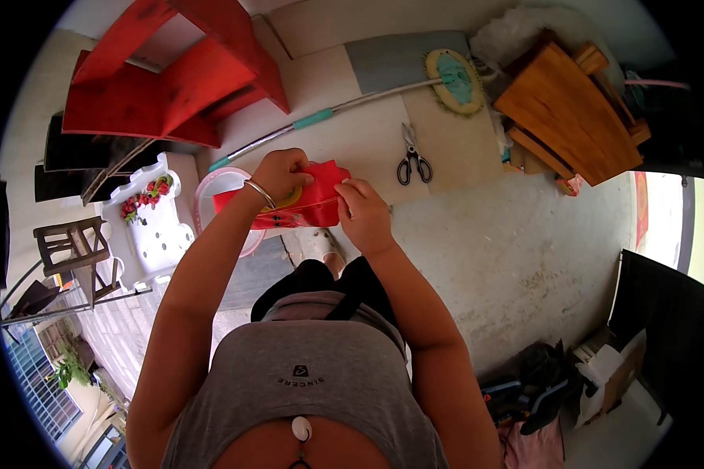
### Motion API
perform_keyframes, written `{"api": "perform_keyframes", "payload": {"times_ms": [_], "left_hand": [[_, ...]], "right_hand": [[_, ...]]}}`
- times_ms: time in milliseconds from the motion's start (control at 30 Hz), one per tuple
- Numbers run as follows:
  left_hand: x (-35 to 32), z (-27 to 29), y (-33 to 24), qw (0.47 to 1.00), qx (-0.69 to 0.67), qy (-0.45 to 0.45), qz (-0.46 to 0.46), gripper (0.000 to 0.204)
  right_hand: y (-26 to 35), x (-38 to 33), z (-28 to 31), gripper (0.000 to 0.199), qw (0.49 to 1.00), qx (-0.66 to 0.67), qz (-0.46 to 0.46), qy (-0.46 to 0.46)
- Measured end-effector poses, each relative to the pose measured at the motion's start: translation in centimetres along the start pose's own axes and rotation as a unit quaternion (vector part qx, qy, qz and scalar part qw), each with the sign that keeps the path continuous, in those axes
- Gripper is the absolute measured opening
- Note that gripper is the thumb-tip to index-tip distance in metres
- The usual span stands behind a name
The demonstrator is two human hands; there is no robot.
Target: The person uses scissors to cut open a red package containing white grains. They then open the package and pour some of the contents into a pink plastic basin.
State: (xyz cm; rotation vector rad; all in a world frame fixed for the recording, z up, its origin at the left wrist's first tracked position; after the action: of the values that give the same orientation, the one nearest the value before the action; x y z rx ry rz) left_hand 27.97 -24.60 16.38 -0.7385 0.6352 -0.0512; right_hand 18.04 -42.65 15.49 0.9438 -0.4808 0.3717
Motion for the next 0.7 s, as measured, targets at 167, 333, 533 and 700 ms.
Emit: {"api": "perform_keyframes", "payload": {"times_ms": [167,333,533,700], "left_hand": [[0.5,0.3,-0.9,0.999,0.015,-0.044,-0.011,0.023],[1.1,0.7,-1.6,0.997,0.033,-0.059,-0.049,0.023],[0.4,0.9,-2.0,0.989,0.060,-0.129,-0.031,0.020],[-0.4,1.9,-4.0,0.982,0.054,-0.169,-0.061,0.022]], "right_hand": [[-0.2,0.2,0.0,0.017,0.988,-0.105,0.106,0.042],[-1.8,0.9,-1.8,0.015,0.981,-0.166,0.078,0.071],[0.1,0.2,-1.6,0.016,0.986,-0.076,0.008,0.151],[6.3,-4.5,-1.3,0.013,0.969,0.116,-0.058,0.211]]}}
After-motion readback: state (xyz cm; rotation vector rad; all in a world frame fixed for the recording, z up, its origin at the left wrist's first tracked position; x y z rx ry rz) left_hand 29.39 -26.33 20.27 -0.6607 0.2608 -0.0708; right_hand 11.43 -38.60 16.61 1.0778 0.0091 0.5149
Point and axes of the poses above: each hand's wrist, its own x-axis towards the middle knuckle, its own z-axis out of the back of the hand, y = z × x, the point moved 3 cm from there along x, towards the middle knuckle, and after that the axes turned 14 degrees about z, right-handed, at the moved point
